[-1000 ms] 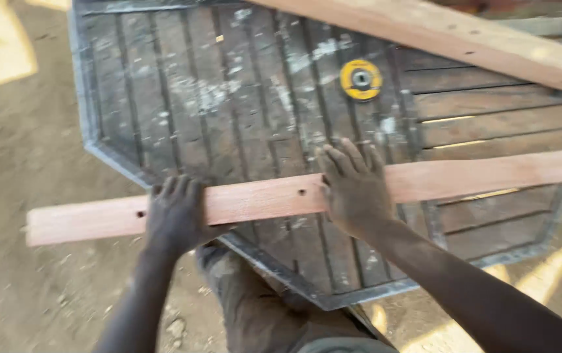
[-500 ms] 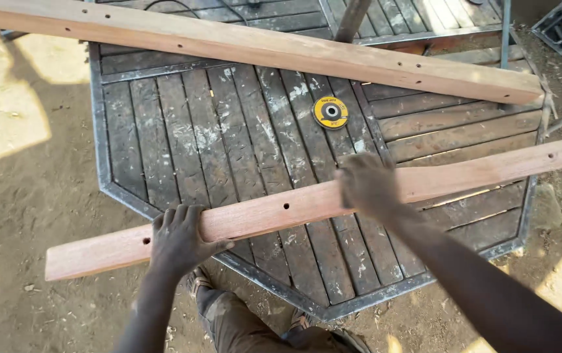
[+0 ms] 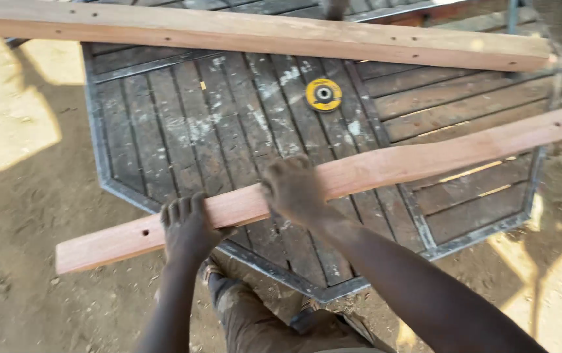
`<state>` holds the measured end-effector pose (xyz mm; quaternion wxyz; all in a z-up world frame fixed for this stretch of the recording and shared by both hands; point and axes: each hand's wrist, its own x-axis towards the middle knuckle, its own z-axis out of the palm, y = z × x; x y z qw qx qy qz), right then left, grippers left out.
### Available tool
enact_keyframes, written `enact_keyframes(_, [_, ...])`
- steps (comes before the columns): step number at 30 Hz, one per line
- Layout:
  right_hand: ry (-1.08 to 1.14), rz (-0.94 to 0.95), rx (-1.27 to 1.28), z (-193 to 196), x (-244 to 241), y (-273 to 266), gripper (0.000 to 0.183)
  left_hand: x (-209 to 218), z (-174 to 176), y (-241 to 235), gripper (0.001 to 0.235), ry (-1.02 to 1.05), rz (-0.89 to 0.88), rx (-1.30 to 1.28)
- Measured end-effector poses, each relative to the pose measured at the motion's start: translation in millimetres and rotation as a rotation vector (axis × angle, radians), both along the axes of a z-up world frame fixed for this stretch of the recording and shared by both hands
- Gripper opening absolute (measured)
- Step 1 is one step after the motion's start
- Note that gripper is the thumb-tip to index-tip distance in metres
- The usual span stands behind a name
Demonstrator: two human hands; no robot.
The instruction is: Sanding a curved wooden beam manually with sandpaper on a metal workbench
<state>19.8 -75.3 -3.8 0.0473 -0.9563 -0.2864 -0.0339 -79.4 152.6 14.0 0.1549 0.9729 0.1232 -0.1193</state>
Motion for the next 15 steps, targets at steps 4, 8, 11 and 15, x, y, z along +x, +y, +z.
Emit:
enact_keyframes(4, [-0.073,-0.258,-0.007,27.9,27.4,-98.7,0.040,2.4,14.7,-28.1,0.107,0.032,-0.012,0.107])
enact_keyframes(8, [-0.072,-0.791,0.133,6.7,72.4,-215.2,0.056,30.3,23.2,-93.3,0.100,-0.059,-0.198,0.044])
enact_keyframes(11, [0.161,-1.011,0.433,-28.6,85.8,-290.7,0.055,56.3,26.7,-148.3,0.093,-0.186,-0.293,-0.050])
enact_keyframes(15, [0.423,-1.103,0.622,-51.7,68.8,-318.5,0.051,70.9,34.1,-171.6,0.085,-0.258,-0.341,-0.117])
